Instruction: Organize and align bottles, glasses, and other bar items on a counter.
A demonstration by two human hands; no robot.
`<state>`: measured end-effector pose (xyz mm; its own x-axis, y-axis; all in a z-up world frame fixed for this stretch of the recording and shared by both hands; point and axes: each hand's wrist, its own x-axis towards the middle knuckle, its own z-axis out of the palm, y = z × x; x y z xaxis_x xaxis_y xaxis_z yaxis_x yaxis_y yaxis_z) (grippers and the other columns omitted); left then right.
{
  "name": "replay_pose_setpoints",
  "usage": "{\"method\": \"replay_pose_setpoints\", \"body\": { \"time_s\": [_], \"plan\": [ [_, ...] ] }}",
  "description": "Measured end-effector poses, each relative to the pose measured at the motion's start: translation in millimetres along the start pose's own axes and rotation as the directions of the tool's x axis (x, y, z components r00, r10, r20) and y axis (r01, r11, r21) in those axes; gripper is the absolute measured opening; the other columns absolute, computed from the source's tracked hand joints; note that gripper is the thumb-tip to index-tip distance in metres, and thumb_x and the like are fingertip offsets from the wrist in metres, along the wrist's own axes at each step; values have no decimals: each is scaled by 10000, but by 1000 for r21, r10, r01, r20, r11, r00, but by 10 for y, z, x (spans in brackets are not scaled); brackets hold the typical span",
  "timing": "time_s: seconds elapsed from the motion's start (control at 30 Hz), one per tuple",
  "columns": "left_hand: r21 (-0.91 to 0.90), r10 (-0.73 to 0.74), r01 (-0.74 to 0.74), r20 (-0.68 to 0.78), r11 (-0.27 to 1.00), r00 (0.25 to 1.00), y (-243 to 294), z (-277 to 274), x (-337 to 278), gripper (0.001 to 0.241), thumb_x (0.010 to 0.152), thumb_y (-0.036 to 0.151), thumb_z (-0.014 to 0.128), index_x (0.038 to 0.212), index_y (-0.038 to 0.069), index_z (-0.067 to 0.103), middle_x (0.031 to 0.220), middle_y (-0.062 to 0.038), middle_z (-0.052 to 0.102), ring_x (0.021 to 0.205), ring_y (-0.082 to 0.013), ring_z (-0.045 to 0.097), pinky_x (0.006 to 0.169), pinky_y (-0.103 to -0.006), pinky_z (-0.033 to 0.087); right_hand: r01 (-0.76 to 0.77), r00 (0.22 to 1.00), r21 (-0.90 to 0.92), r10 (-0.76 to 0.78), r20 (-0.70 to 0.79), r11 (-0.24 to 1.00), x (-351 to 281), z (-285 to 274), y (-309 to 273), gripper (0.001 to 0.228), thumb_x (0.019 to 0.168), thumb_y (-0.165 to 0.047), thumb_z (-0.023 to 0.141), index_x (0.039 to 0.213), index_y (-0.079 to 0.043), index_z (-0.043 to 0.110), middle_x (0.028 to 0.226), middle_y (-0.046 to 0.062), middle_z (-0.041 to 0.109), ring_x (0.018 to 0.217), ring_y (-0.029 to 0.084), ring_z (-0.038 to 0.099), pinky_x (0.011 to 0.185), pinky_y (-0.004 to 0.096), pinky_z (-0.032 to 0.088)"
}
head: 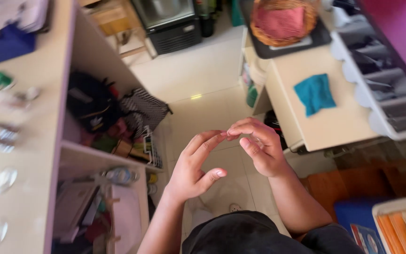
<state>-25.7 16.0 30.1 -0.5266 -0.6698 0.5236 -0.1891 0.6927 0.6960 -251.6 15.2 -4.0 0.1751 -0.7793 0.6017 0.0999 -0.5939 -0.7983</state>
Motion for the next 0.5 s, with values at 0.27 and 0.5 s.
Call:
{"method": "replay_pose_setpoints", "body": {
  "time_s": [0.27, 0.5],
  "plan": [
    [-224, 243, -193, 226, 955, 943, -546, 285, 947, 723, 934, 523, 715, 1416, 0, 587, 1436, -189, 609, 1351, -361, 616, 1141, -445, 513, -59, 935, -201, -16, -353, 978, -55, -466, -38, 206, 1045, -60, 557, 1181, 42, 675, 1164, 147, 673, 1046, 213, 676, 962, 342, 558],
    [-441, 412, -250, 323, 862, 852, -945, 218, 1750, 693, 853, 354, 837, 1402, 11, 593, 1411, -166, 623, 1310, -350, 638, 1104, -433, 528, -237, 791, -467, -110, -602, 852, 104, -485, -21, 178, 1013, 5, 582, 1157, 51, 676, 1133, 139, 682, 1027, 206, 677, 925, 316, 537]
  ]
}}
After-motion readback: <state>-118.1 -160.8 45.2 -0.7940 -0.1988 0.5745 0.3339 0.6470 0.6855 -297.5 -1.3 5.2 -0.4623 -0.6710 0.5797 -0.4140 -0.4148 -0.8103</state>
